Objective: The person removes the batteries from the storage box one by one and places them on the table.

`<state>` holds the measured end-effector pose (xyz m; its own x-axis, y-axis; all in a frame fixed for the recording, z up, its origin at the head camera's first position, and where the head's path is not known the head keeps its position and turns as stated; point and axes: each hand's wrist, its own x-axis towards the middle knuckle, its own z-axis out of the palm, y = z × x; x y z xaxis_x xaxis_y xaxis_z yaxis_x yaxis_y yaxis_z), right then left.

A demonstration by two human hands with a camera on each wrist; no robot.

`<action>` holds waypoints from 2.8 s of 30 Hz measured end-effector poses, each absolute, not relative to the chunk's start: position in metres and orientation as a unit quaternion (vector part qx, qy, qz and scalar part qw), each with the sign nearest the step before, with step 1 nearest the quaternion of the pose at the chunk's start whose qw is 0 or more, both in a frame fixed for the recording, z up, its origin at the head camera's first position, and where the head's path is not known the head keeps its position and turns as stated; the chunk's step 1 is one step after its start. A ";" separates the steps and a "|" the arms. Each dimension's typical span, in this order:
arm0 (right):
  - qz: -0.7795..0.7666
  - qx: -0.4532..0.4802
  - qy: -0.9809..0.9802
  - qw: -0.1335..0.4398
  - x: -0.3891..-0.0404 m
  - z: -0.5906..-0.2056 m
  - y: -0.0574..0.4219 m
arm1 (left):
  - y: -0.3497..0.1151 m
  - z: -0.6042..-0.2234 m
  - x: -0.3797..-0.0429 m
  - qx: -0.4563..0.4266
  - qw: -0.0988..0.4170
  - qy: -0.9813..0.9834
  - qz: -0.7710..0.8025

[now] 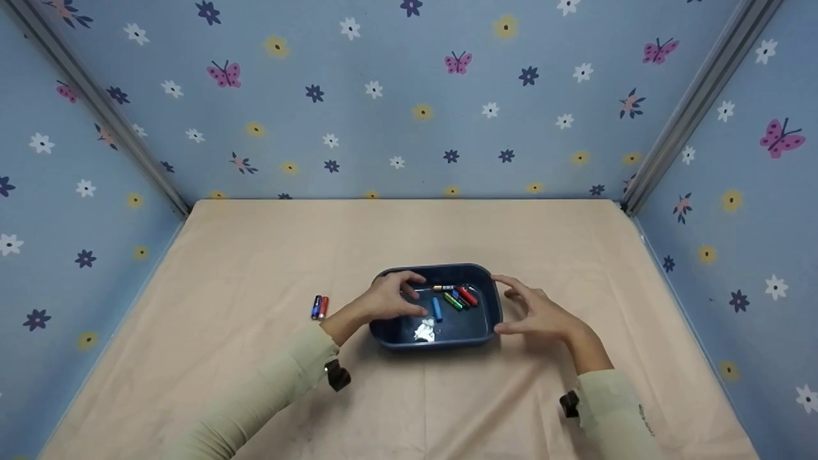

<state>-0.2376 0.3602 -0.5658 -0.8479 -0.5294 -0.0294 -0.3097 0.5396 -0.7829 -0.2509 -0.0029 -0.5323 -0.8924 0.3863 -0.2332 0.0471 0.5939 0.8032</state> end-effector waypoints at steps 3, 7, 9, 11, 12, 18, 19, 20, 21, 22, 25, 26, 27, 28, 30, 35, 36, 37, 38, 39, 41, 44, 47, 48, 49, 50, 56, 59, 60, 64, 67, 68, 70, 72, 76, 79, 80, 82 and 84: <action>-0.412 -0.248 0.867 0.129 -0.237 -0.566 0.360 | 0.001 -0.534 -0.252 0.119 0.196 0.873 0.429; -0.409 -0.245 0.869 0.131 -0.237 -0.565 0.360 | 0.005 -0.534 -0.256 0.114 0.208 0.867 0.438; -0.409 -0.243 0.870 0.131 -0.237 -0.565 0.360 | 0.006 -0.534 -0.257 0.114 0.215 0.863 0.442; -0.409 -0.242 0.870 0.131 -0.237 -0.565 0.360 | 0.007 -0.534 -0.259 0.116 0.220 0.860 0.446; -0.409 -0.242 0.870 0.131 -0.237 -0.565 0.360 | 0.008 -0.534 -0.260 0.120 0.223 0.859 0.445; -0.411 -0.243 0.869 0.132 -0.237 -0.565 0.360 | 0.010 -0.542 -0.266 0.132 0.231 0.860 0.435; -0.412 -0.242 0.868 0.133 -0.237 -0.565 0.360 | 0.010 -0.544 -0.267 0.133 0.230 0.861 0.433; -0.412 -0.241 0.869 0.133 -0.237 -0.565 0.360 | 0.011 -0.545 -0.268 0.133 0.230 0.862 0.433; -0.411 -0.241 0.869 0.133 -0.237 -0.565 0.360 | 0.012 -0.546 -0.268 0.132 0.230 0.862 0.431; -0.410 -0.240 0.870 0.133 -0.237 -0.565 0.360 | 0.012 -0.547 -0.268 0.133 0.228 0.864 0.429; -0.409 -0.238 0.871 0.135 -0.237 -0.565 0.360 | 0.015 -0.548 -0.267 0.130 0.224 0.869 0.422; -0.411 -0.237 0.869 0.136 -0.237 -0.565 0.360 | 0.016 -0.549 -0.266 0.129 0.222 0.870 0.421; -0.412 -0.237 0.869 0.138 -0.237 -0.565 0.360 | 0.017 -0.549 -0.265 0.126 0.220 0.871 0.420; -0.414 -0.236 0.868 0.139 -0.237 -0.565 0.360 | 0.017 -0.550 -0.265 0.123 0.220 0.870 0.423; -0.417 -0.235 0.866 0.142 -0.236 -0.565 0.360 | 0.019 -0.552 -0.264 0.116 0.220 0.867 0.432; -0.415 -0.234 0.867 0.143 -0.236 -0.564 0.359 | 0.022 -0.557 -0.264 0.101 0.216 0.861 0.449; -0.414 -0.232 0.868 0.144 -0.236 -0.564 0.358 | 0.022 -0.558 -0.265 0.100 0.214 0.863 0.447; -0.413 -0.232 0.869 0.144 -0.236 -0.564 0.358 | 0.023 -0.558 -0.265 0.097 0.212 0.866 0.442; -0.413 -0.231 0.869 0.145 -0.236 -0.564 0.358 | 0.023 -0.558 -0.266 0.095 0.210 0.869 0.437; -0.413 -0.231 0.869 0.145 -0.236 -0.564 0.358 | 0.024 -0.559 -0.267 0.094 0.208 0.872 0.433; -0.412 -0.229 0.870 0.146 -0.236 -0.564 0.358 | 0.025 -0.559 -0.268 0.092 0.207 0.877 0.425; -0.414 -0.229 0.869 0.147 -0.236 -0.564 0.358 | 0.027 -0.560 -0.271 0.087 0.212 0.880 0.417; -0.413 -0.230 0.869 0.146 -0.236 -0.564 0.358 | 0.029 -0.560 -0.273 0.083 0.214 0.883 0.409; -0.414 -0.230 0.868 0.146 -0.237 -0.565 0.358 | 0.030 -0.560 -0.274 0.083 0.213 0.885 0.406; -0.414 -0.231 0.869 0.145 -0.237 -0.565 0.358 | 0.030 -0.560 -0.274 0.084 0.210 0.887 0.402; -0.413 -0.231 0.869 0.145 -0.237 -0.565 0.358 | 0.031 -0.561 -0.274 0.083 0.209 0.889 0.399; -0.412 -0.231 0.869 0.145 -0.237 -0.565 0.360 | 0.042 -0.570 -0.281 0.079 0.197 0.902 0.375; -0.412 -0.238 0.868 0.140 -0.237 -0.565 0.360 | 0.045 -0.575 -0.285 0.078 0.195 0.909 0.359; -0.413 -0.238 0.868 0.139 -0.237 -0.565 0.360 | 0.045 -0.575 -0.285 0.079 0.194 0.910 0.357; -0.415 -0.241 0.867 0.137 -0.237 -0.566 0.359 | 0.043 -0.574 -0.286 0.084 0.202 0.905 0.364; -0.414 -0.242 0.867 0.136 -0.237 -0.566 0.359 | 0.042 -0.574 -0.286 0.087 0.207 0.901 0.372; -0.414 -0.242 0.867 0.136 -0.237 -0.566 0.359 | 0.042 -0.574 -0.287 0.087 0.207 0.900 0.372; -0.414 -0.244 0.867 0.135 -0.237 -0.566 0.359 | 0.043 -0.574 -0.287 0.086 0.208 0.901 0.370; -0.413 -0.245 0.867 0.134 -0.237 -0.566 0.359 | 0.045 -0.576 -0.288 0.081 0.206 0.905 0.363; -0.410 -0.243 0.869 0.136 -0.237 -0.565 0.359 | 0.049 -0.579 -0.287 0.071 0.202 0.915 0.341; -0.408 -0.240 0.870 0.139 -0.237 -0.564 0.359 | 0.050 -0.576 -0.285 0.073 0.197 0.921 0.328; -0.409 -0.240 0.869 0.139 -0.237 -0.564 0.360 | 0.049 -0.574 -0.284 0.076 0.197 0.921 0.328; -0.409 -0.238 0.870 0.140 -0.237 -0.564 0.360 | 0.047 -0.569 -0.281 0.082 0.198 0.919 0.331; -0.412 -0.237 0.868 0.141 -0.237 -0.564 0.360 | 0.044 -0.563 -0.279 0.089 0.201 0.914 0.340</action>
